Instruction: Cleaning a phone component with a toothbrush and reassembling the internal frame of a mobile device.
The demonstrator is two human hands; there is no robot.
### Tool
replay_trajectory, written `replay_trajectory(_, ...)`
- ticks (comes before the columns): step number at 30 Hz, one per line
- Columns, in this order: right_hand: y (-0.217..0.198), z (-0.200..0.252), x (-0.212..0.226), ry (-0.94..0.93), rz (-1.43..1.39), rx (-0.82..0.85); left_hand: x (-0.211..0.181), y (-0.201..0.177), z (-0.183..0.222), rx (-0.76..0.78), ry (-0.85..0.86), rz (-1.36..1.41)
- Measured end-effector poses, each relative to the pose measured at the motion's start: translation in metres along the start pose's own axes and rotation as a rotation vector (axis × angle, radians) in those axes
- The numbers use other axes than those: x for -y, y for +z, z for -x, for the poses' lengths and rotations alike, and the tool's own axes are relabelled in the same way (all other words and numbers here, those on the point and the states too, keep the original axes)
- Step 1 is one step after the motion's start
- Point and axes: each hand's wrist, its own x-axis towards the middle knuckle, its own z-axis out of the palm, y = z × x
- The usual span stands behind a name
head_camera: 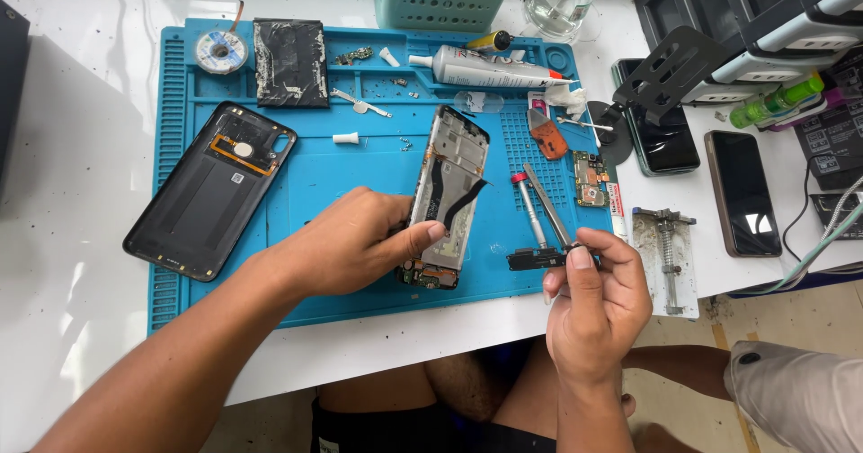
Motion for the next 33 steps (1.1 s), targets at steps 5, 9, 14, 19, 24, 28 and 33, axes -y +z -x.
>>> replay_trajectory(5, 0.001, 0.003, -0.002, 0.021, -0.01, 0.032, -0.003, 0.003, -0.001, 0.027, -0.008, -0.093)
replay_trajectory(9, 0.001, 0.006, -0.003, 0.021, -0.005, 0.064, -0.006, 0.004, 0.001, 0.032, 0.002, -0.171)
replay_trajectory(14, 0.002, 0.008, -0.004, 0.006, -0.003, 0.07, -0.003, 0.008, 0.001, -0.008, 0.006, -0.259)
replay_trajectory(19, 0.001, 0.008, -0.005, 0.008, -0.009, 0.056, 0.002, 0.011, -0.001, -0.068, -0.006, -0.333)
replay_trajectory(24, -0.001, 0.007, -0.006, 0.006, -0.02, 0.052, 0.012, 0.015, -0.003, -0.178, 0.027, -0.541)
replay_trajectory(28, -0.004, 0.006, -0.01, 0.016, -0.01, 0.06, 0.011, 0.015, -0.004, -0.122, -0.007, -0.603)
replay_trajectory(33, -0.001, 0.008, -0.01, 0.01, 0.004, 0.07, 0.001, 0.016, -0.002, -0.076, -0.078, -0.647)
